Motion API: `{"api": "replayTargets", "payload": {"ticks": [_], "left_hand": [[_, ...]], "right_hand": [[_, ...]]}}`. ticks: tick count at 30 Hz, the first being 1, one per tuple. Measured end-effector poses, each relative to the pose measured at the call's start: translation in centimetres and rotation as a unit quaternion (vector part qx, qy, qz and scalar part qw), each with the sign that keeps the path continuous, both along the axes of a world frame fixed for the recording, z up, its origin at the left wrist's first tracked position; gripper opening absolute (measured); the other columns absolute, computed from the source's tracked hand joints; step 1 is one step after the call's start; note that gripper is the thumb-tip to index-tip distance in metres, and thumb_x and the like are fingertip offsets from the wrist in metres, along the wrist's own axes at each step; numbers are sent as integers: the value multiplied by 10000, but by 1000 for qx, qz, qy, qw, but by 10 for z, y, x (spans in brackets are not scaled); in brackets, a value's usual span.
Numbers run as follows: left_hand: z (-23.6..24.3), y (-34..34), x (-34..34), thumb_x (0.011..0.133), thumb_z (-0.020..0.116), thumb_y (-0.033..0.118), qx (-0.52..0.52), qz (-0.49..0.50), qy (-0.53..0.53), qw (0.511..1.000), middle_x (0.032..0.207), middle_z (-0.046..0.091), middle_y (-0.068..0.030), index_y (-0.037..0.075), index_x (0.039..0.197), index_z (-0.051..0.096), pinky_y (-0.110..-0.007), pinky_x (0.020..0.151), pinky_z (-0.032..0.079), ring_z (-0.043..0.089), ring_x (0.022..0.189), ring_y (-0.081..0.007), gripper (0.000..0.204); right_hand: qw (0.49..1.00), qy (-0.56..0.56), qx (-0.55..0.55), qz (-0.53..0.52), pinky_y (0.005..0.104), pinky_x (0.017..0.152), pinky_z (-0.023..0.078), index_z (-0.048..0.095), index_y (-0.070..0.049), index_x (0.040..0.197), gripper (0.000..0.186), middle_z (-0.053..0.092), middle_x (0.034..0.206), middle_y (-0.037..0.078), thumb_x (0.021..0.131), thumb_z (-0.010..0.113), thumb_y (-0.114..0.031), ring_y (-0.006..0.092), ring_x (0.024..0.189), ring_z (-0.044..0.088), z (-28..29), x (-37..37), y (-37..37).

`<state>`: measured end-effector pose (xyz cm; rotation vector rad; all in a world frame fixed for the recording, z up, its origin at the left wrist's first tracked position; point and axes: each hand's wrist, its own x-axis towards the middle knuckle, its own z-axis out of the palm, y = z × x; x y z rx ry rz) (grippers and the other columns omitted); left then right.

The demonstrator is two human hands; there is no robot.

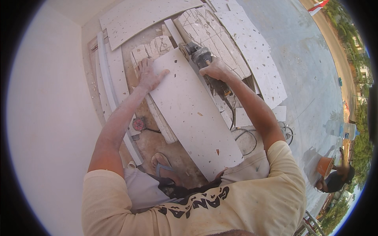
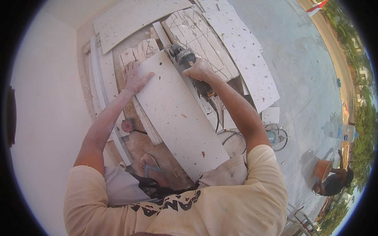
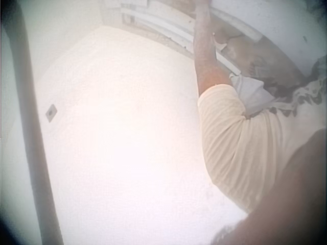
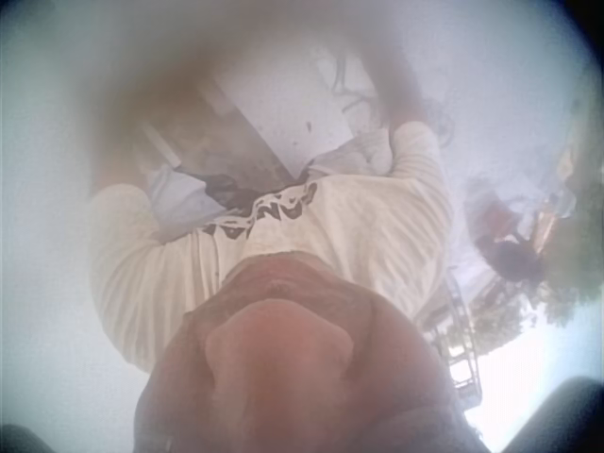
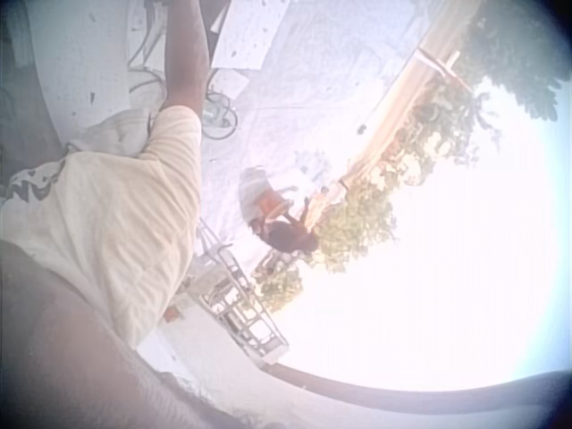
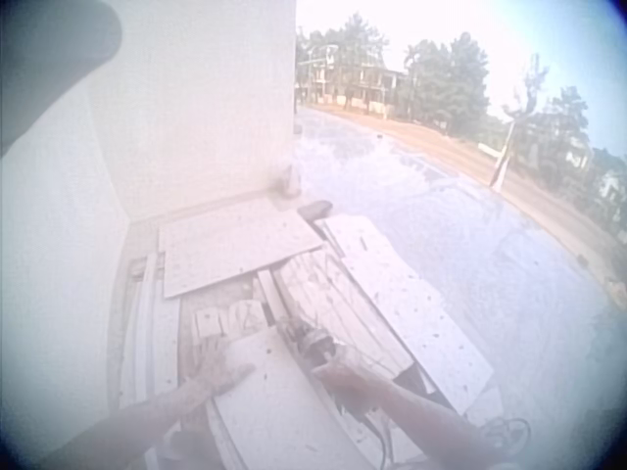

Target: The person measures and marks a white ceramic tile with a metal ruler and pencil. They then use an angle grinder to cut the tile along the marked line, creating a straight edge. The person repeats this process on another tile.

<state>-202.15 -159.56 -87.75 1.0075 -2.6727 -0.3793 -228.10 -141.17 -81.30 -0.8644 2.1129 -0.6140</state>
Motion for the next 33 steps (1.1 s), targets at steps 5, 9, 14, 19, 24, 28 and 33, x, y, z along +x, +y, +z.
{"api": "replayTargets", "payload": {"ticks": [5, 9, 14, 19, 24, 28, 33], "left_hand": [[6, 4, -2, 819, 752, 596, 11, 4, -7, 1000, 1351, 446, -189, 22, 1347, 490, -529, 1141, 259, 373, 1306, -377, 822], [3, 2, -1, 816, 758, 588, 8, 5, -14, 1000, 1352, 444, -187, 29, 1361, 477, -531, 1141, 258, 371, 1306, -378, 830], [-3, -1, 0, 819, 754, 594, 8, 1, -2, 1000, 1349, 446, -191, 26, 1339, 486, -538, 1128, 271, 379, 1295, -384, 816], [-6, -3, 1, 815, 755, 601, -9, -6, 17, 1000, 1340, 452, -199, 25, 1323, 495, -542, 1115, 282, 387, 1285, -389, 811], [-6, -2, 0, 812, 755, 608, -6, -3, 12, 1000, 1338, 453, -197, 18, 1324, 492, -541, 1111, 283, 387, 1283, -391, 823], [-5, -1, 0, 812, 754, 610, -9, -5, 6, 1000, 1337, 455, -191, 14, 1322, 494, -539, 1113, 280, 388, 1282, -389, 827], [-4, -3, 2, 806, 758, 606, -3, 0, -2, 1000, 1342, 459, -191, 22, 1324, 500, -537, 1117, 279, 393, 1279, -389, 823]], "right_hand": [[1000, 13, 7, -13, 368, 796, 583, 665, 121, 1101, 629, 728, 955, 222, 619, 793, -261, 293, 889, 724, 0, 1, -1], [1000, 7, 16, -14, 366, 781, 584, 675, 120, 1072, 604, 730, 937, 218, 618, 791, -261, 291, 873, 726, 5, 3, -2], [999, 20, 30, -12, 361, 760, 586, 697, 113, 1008, 549, 732, 889, 205, 618, 788, -263, 281, 836, 728, 9, 5, -4], [1000, 14, 27, -3, 363, 682, 573, 652, 129, 1100, 661, 717, 887, 188, 615, 810, -292, 267, 780, 704, 6, 3, -4], [999, 18, 31, -12, 357, 768, 588, 692, 115, 1042, 579, 740, 902, 199, 627, 792, -276, 282, 846, 734, 9, 5, -4], [1000, 20, 22, -1, 368, 739, 584, 661, 134, 1088, 659, 728, 925, 213, 609, 814, -291, 289, 836, 722, 8, 3, -4], [1000, 26, 1, -1, 376, 725, 583, 647, 144, 1101, 693, 723, 934, 222, 604, 825, -304, 295, 827, 717, 3, 4, -5]]}}
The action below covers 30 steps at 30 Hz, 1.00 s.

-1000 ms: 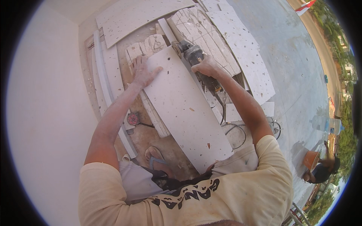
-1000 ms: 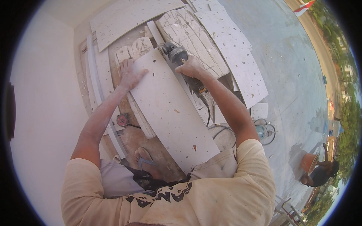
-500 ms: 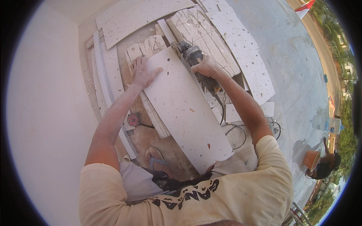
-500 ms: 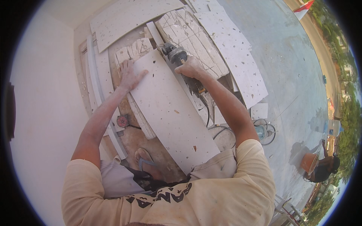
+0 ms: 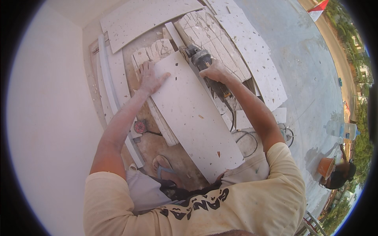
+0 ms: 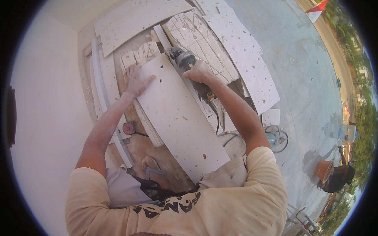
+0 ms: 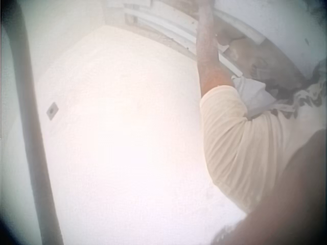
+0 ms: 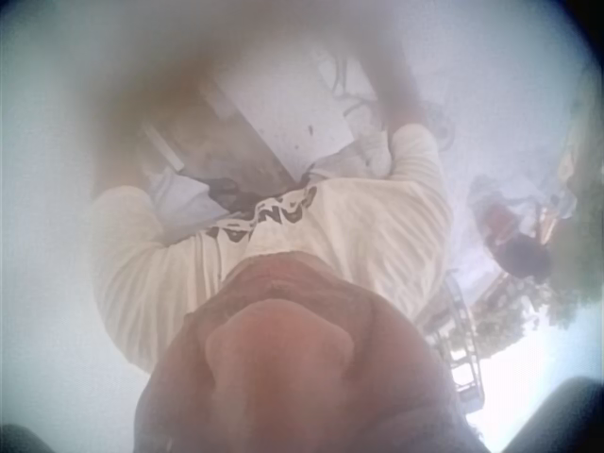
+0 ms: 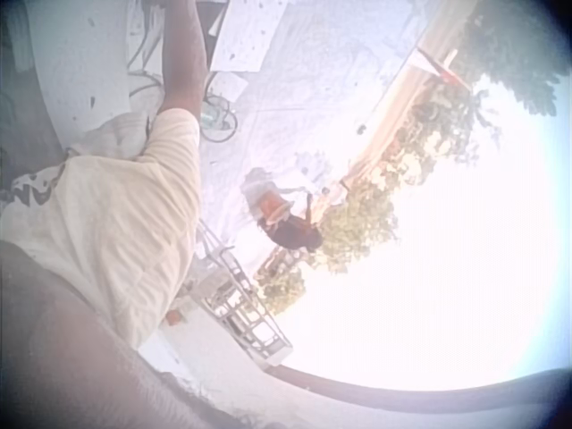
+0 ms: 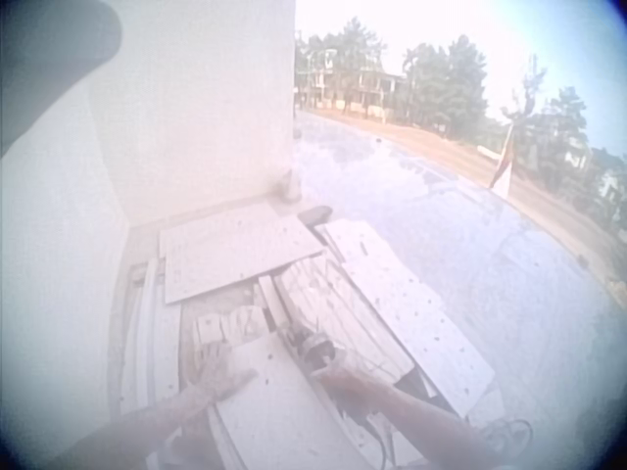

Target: The person measures and marks a white ceramic tile with a metal ruler and pencil. They then use an angle grinder to cut the tile along the marked line, creating a straight edge. The person repeats this process on another tile.

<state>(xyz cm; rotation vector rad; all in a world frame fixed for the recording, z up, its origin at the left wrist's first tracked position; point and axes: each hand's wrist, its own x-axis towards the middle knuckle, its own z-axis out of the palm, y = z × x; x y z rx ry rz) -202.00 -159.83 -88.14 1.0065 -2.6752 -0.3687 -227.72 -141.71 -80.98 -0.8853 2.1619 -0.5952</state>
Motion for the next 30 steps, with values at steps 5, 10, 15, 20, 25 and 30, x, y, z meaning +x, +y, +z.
{"api": "replayTargets", "payload": {"ticks": [5, 10, 15, 20, 25, 30], "left_hand": [[5, 4, -5, 801, 764, 603, 12, 0, 7, 1000, 1351, 459, -193, 33, 1337, 502, -539, 1122, 285, 389, 1291, -391, 824], [4, 4, -3, 803, 773, 588, 12, 4, 5, 1000, 1353, 455, -201, 27, 1343, 499, -538, 1126, 287, 385, 1299, -397, 826], [1, 1, -2, 808, 772, 587, 19, 1, 9, 1000, 1355, 450, -209, 21, 1347, 493, -540, 1127, 286, 382, 1303, -402, 830], [0, 2, -2, 808, 768, 594, 7, 0, 10, 1000, 1349, 451, -203, 24, 1343, 493, -545, 1122, 287, 385, 1294, -403, 829], [-1, 2, -3, 804, 766, 596, 2, -6, 16, 1000, 1346, 453, -197, 26, 1322, 497, -547, 1111, 292, 393, 1280, -402, 815], [-3, 0, -2, 805, 766, 584, -5, -9, 26, 1000, 1347, 456, -191, 26, 1310, 499, -539, 1107, 296, 398, 1275, -390, 799]], "right_hand": [[1000, 12, 19, -12, 368, 790, 587, 686, 119, 1074, 630, 740, 939, 230, 610, 806, -289, 304, 881, 735, -7, -6, -2], [1000, -6, 26, -3, 366, 781, 586, 692, 112, 1055, 603, 737, 917, 222, 607, 801, -277, 299, 863, 733, 4, -4, -3], [1000, -6, 23, -6, 366, 774, 586, 693, 105, 1060, 596, 736, 908, 213, 612, 796, -275, 294, 857, 731, -1, -4, -5], [1000, -20, 9, 4, 369, 671, 569, 636, 139, 1116, 690, 711, 902, 199, 609, 828, -288, 271, 786, 703, -4, -6, -6], [1000, 10, 26, -11, 366, 786, 582, 684, 107, 1079, 623, 736, 925, 213, 612, 808, -285, 293, 871, 730, -8, -6, -5], [999, -28, 26, -21, 363, 747, 573, 654, 119, 1117, 661, 722, 955, 216, 622, 819, -287, 281, 863, 716, 12, 1, 5]]}}
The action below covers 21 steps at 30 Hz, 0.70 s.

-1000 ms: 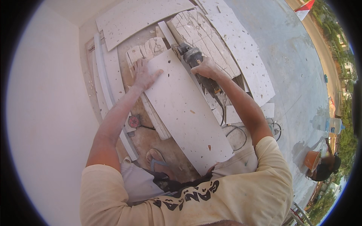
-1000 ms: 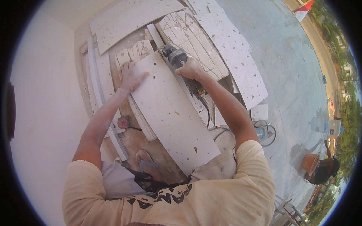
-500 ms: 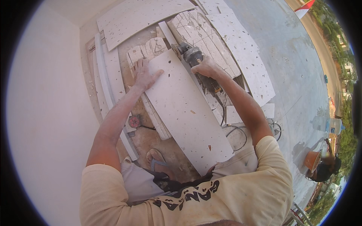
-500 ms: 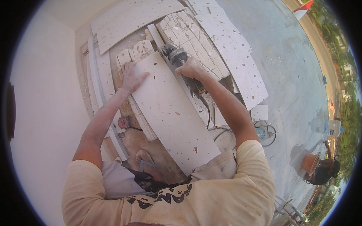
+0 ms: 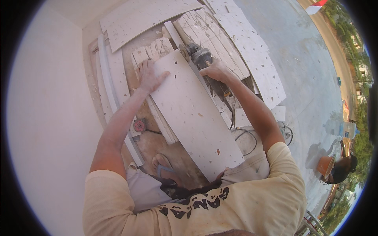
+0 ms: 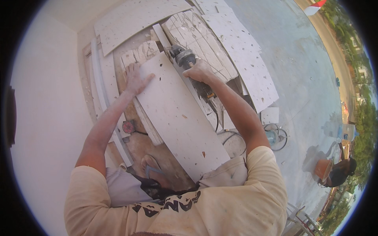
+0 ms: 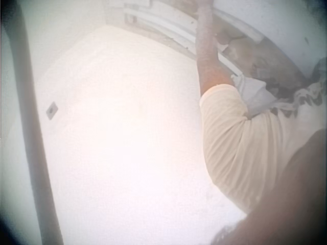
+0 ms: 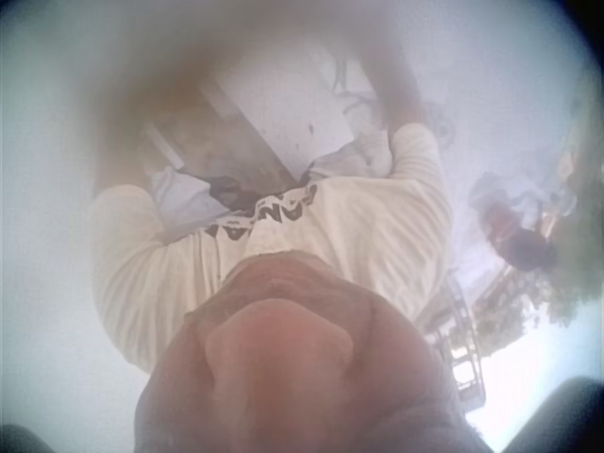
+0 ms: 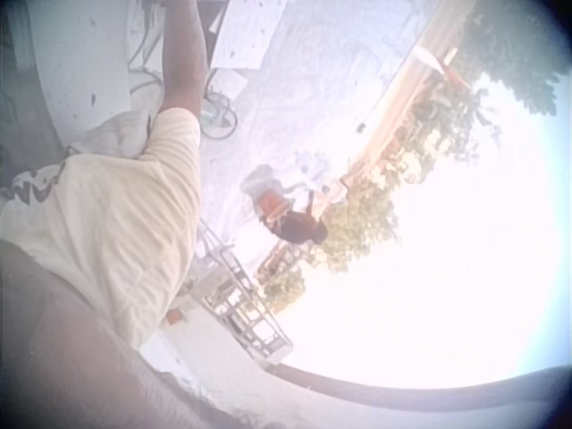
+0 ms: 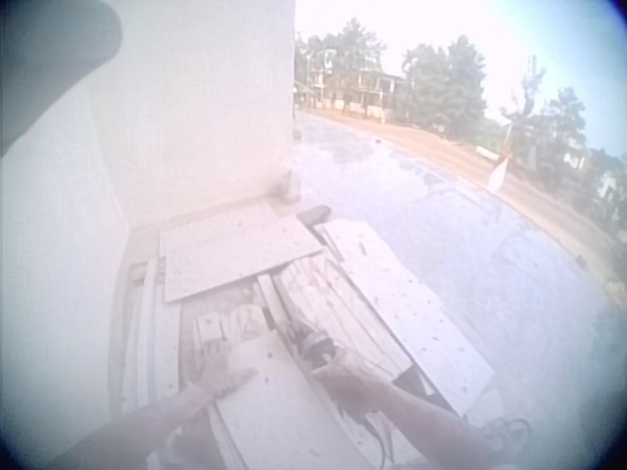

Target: The person measures and marks a white ceramic tile with a metal ruler and pencil. They then use an angle grinder to cut the tile along the marked line, creating a straight edge. The person repeats this process on another tile.

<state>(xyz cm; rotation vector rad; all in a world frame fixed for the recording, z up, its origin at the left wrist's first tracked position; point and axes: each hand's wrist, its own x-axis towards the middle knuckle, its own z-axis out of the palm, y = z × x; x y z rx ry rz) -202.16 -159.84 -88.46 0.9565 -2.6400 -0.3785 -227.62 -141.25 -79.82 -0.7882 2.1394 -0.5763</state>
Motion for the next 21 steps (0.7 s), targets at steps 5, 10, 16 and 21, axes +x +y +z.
{"api": "replayTargets", "payload": {"ticks": [5, 10, 16, 21], "left_hand": [[-1, 2, -2, 823, 748, 586, -11, 9, -18, 1000, 1351, 461, -190, 18, 1320, 500, -535, 1112, 295, 399, 1283, -389, 794], [-1, 4, -1, 877, 699, 575, -65, 11, -17, 998, 1391, 458, -191, 12, 1363, 494, -531, 1132, 290, 395, 1320, -387, 772], [25, 22, -7, 926, 658, 551, -116, -53, -1, 992, 1395, 476, -192, 6, 1371, 508, -529, 1138, 304, 412, 1334, -375, 719], [70, 115, -23, 936, 683, 488, 9, -245, 28, 969, 1265, 564, -176, 15, 1303, 560, -478, 1047, 420, 540, 1210, -369, 612]], "right_hand": [[999, -14, -8, -37, 368, 791, 576, 615, 133, 1193, 747, 716, 1030, 230, 622, 826, -299, 291, 928, 713, 12, 3, 22], [998, -23, -38, -53, 363, 747, 576, 598, 130, 1217, 777, 711, 1032, 220, 625, 834, -315, 275, 883, 714, 27, -2, 47], [993, -31, -75, -90, 351, 644, 561, 616, 103, 1191, 732, 703, 970, 188, 640, 830, -327, 240, 790, 701, 41, -4, 67], [984, -116, -93, -103, 331, 584, 527, 631, 36, 1144, 573, 670, 876, 128, 707, 806, -290, 205, 692, 659, 58, 7, 78]]}}
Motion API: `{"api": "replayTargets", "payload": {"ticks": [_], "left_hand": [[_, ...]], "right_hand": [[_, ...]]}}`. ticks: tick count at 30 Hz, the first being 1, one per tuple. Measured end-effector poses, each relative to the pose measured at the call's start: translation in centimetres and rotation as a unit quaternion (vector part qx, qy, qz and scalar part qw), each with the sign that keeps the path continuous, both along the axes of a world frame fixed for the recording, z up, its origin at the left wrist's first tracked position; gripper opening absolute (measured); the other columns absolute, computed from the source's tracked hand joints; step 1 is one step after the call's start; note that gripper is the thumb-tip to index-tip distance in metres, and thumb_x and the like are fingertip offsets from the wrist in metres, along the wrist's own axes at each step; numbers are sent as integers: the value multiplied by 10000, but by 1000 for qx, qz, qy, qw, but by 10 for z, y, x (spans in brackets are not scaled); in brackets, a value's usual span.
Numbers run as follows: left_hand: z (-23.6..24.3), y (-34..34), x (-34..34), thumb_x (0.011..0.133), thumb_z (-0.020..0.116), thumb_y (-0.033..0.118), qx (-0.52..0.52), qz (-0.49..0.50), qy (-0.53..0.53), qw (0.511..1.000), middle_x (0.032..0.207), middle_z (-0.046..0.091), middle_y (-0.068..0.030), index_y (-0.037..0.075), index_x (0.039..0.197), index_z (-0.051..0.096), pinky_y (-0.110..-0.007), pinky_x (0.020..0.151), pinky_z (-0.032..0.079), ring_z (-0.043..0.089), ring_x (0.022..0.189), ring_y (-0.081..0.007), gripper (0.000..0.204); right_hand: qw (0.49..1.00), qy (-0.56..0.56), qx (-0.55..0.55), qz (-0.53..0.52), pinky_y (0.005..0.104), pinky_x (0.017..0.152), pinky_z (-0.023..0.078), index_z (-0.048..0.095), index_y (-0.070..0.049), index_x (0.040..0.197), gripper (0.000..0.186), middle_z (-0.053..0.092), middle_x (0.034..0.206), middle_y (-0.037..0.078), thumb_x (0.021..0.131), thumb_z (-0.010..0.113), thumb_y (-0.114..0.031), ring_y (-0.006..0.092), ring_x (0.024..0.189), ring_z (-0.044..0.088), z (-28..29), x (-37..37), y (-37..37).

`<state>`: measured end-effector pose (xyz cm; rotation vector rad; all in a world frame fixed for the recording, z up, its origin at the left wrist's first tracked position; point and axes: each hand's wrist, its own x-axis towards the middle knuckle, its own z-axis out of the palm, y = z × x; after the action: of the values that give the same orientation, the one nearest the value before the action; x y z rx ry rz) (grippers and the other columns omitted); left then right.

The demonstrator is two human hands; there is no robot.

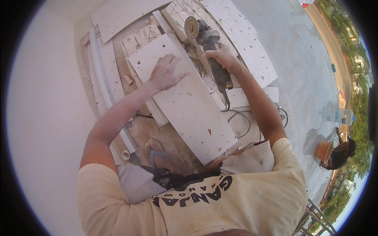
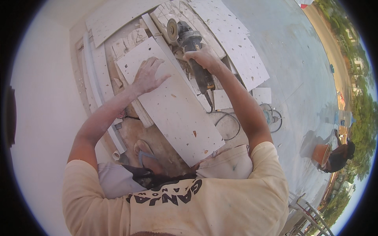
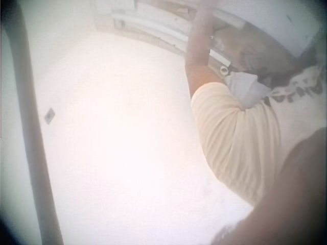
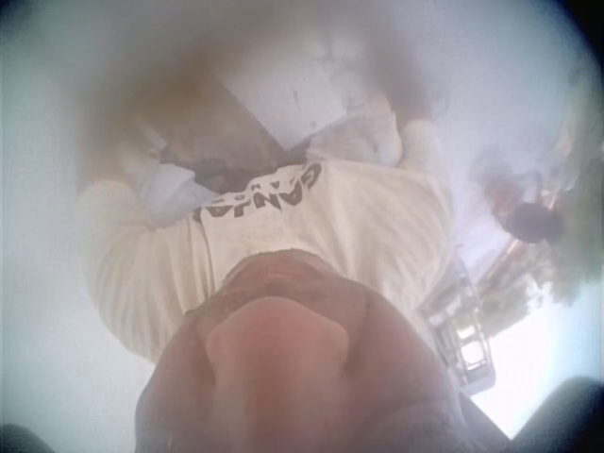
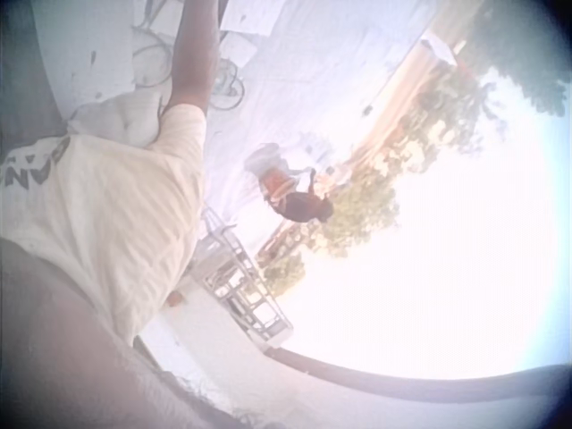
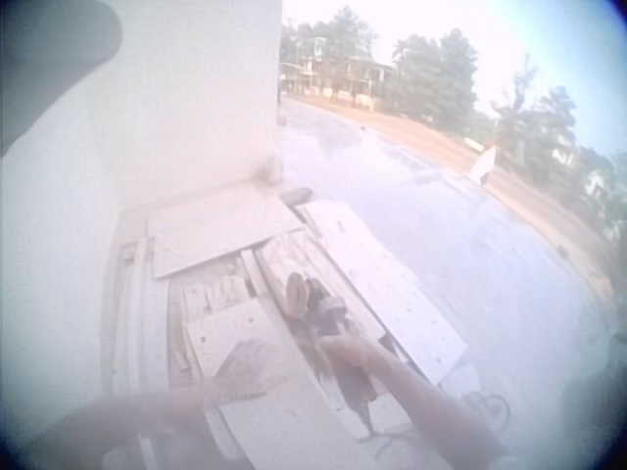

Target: The person measures and marks a white ceramic tile with a metal ruler and pencil. They then use an angle grinder to cut the tile along the marked line, creating a straight edge. The person repeats this process on another tile.

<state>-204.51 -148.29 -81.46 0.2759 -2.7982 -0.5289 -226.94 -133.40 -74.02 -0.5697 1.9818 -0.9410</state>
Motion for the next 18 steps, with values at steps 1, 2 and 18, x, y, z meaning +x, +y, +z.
{"api": "replayTargets", "payload": {"ticks": [1, 2, 18], "left_hand": [[0, 27, -3, 928, 697, 480, 35, -51, 0, 998, 1220, 586, -171, 16, 1293, 567, -473, 1008, 453, 578, 1161, -365, 604], [-3, 53, -8, 917, 713, 467, 60, -88, 22, 994, 1185, 596, -168, 16, 1270, 579, -482, 985, 465, 598, 1121, -363, 588], [15, 135, -63, 785, 892, 357, 268, 12, 163, 949, 804, 567, -68, 39, 815, 573, -357, 601, 468, 567, 668, -198, 451]], "right_hand": [[1000, -20, -13, -2, 329, 582, 530, 641, 33, 1113, 531, 670, 867, 120, 719, 803, -284, 200, 683, 658, 0, 0, 2], [999, -39, -24, -5, 328, 581, 533, 651, 30, 1083, 491, 671, 857, 113, 731, 799, -278, 194, 675, 658, -1, -1, 4], [955, -257, -97, -112, 322, 606, 556, 677, -9, 951, 257, 684, 808, 96, 872, 730, -248, 180, 637, 657, -11, -25, 15]]}}
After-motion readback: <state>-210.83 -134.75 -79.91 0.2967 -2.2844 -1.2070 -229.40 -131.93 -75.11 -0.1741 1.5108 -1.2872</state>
